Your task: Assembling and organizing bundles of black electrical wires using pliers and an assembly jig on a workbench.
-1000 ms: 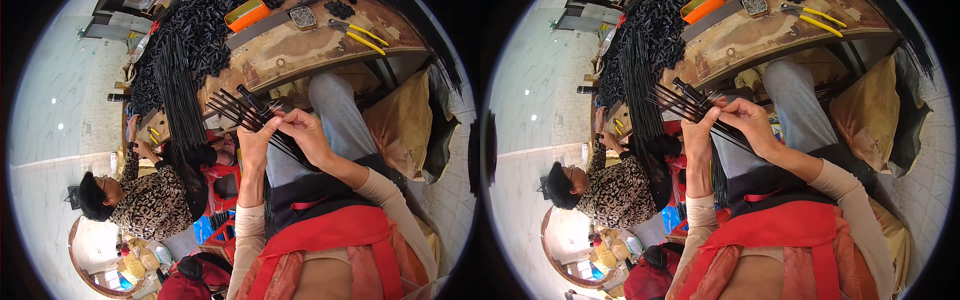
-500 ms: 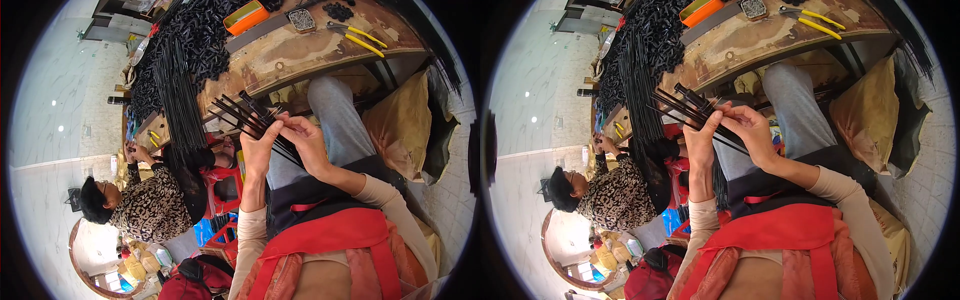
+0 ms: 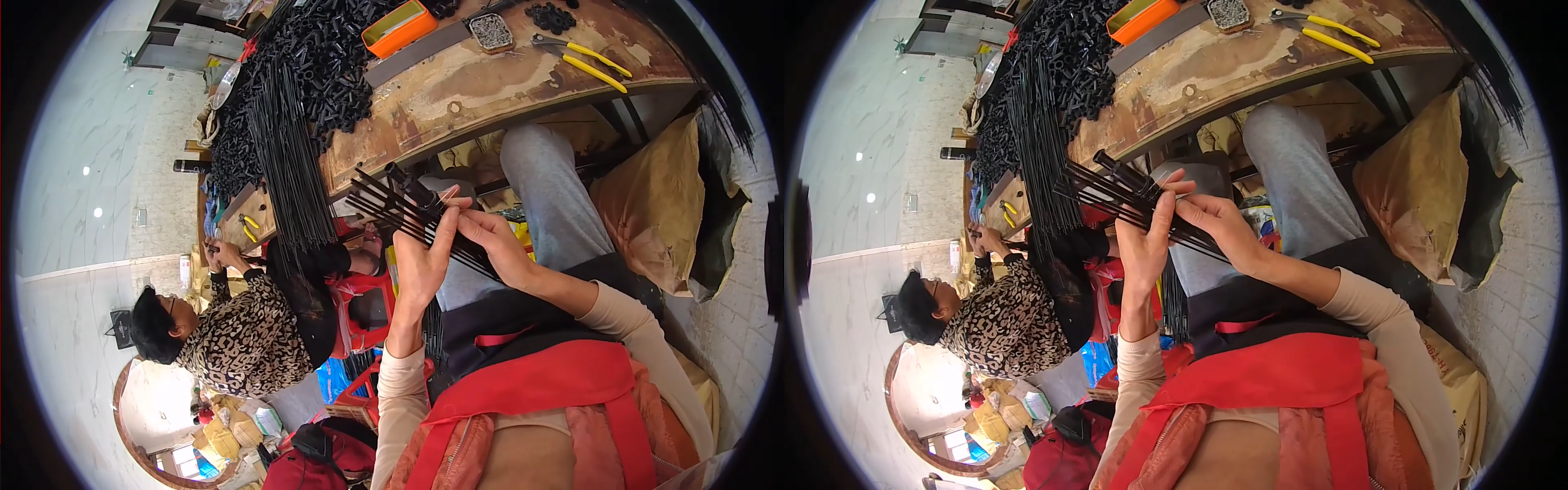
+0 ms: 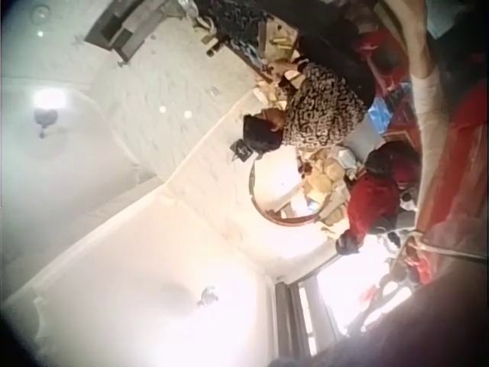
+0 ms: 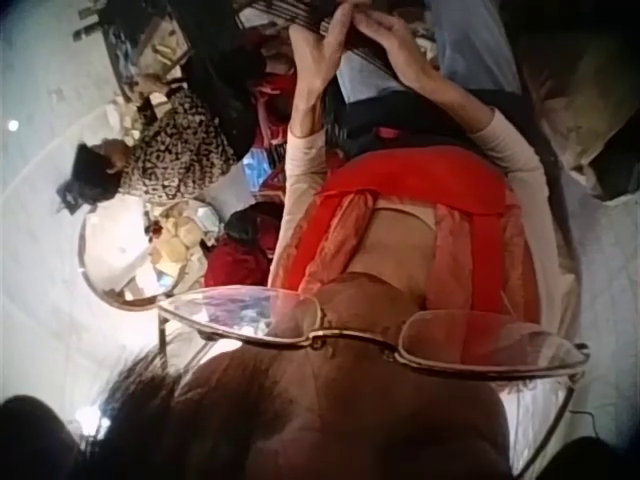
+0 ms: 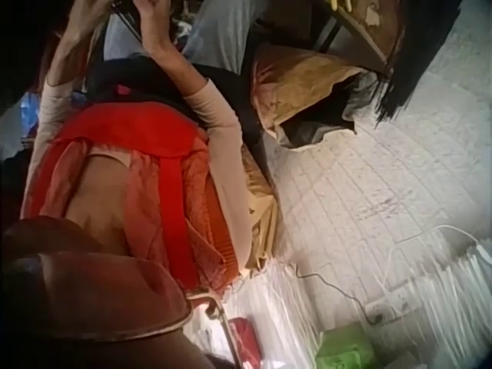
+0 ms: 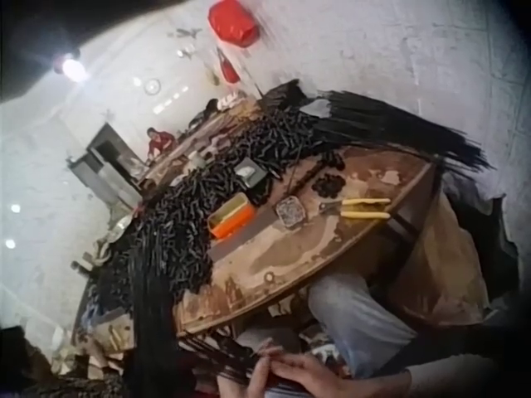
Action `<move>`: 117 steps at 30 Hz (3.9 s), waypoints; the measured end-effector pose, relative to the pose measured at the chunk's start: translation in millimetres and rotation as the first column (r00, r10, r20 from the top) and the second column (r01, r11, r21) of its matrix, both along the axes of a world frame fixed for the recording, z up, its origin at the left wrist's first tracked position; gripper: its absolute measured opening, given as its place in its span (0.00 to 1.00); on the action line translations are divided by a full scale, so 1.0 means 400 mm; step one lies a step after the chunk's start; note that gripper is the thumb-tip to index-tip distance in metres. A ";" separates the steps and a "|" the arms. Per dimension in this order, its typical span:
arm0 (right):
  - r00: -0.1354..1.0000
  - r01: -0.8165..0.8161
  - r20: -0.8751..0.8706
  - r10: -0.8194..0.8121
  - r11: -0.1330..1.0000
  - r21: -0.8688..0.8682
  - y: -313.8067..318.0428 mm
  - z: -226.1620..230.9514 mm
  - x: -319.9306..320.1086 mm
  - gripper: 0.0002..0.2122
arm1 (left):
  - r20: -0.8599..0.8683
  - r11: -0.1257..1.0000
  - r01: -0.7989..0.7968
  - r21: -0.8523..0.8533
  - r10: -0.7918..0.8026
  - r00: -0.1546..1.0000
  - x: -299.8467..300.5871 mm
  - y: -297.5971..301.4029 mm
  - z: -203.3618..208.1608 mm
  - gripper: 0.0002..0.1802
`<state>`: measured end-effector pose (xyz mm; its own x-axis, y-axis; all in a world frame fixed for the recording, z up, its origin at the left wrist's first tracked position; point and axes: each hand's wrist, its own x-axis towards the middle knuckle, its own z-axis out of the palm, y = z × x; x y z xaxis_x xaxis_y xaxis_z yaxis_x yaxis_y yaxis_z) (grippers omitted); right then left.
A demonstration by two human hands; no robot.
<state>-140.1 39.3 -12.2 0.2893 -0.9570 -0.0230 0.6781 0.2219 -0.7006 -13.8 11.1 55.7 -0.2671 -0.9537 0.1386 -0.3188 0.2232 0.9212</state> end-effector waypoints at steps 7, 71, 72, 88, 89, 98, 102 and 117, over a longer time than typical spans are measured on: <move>0.979 -0.072 0.194 0.065 0.997 0.025 -0.005 0.007 -0.020 0.16 | 0.026 0.998 -0.063 0.019 0.062 0.998 -0.030 0.017 0.006 0.12; -0.081 -0.533 -0.708 -0.702 0.631 -0.564 0.064 0.231 -0.325 0.28 | -0.609 0.932 0.195 0.307 0.035 0.792 -0.082 0.098 -0.026 0.20; -0.094 -0.535 -0.708 -0.700 0.636 -0.557 0.065 0.232 -0.323 0.28 | -0.614 0.930 0.199 0.309 0.035 0.789 -0.083 0.100 -0.025 0.20; -0.062 -0.531 -0.761 -0.646 0.667 -0.523 0.065 0.234 -0.319 0.26 | -0.638 0.922 0.250 0.294 -0.006 0.770 -0.069 0.078 -0.032 0.27; -0.088 -0.523 -0.769 -0.634 0.686 -0.506 0.064 0.235 -0.317 0.27 | -0.635 0.923 0.245 0.296 -0.001 0.772 -0.061 0.079 -0.037 0.27; -0.007 -0.435 -0.663 -0.749 0.599 -0.672 0.037 0.171 -0.253 0.32 | -0.652 0.916 0.259 0.308 0.005 0.758 -0.052 0.080 -0.043 0.33; 0.005 -0.444 -0.601 -0.800 0.536 -0.717 0.013 0.180 -0.249 0.32 | -0.668 0.912 0.274 0.305 -0.001 0.745 -0.056 0.081 -0.042 0.36; 0.207 -0.607 -0.833 0.513 0.735 0.302 0.002 0.360 -0.304 0.28 | -0.553 0.849 0.419 0.321 -0.191 0.811 -0.029 0.070 -0.051 0.24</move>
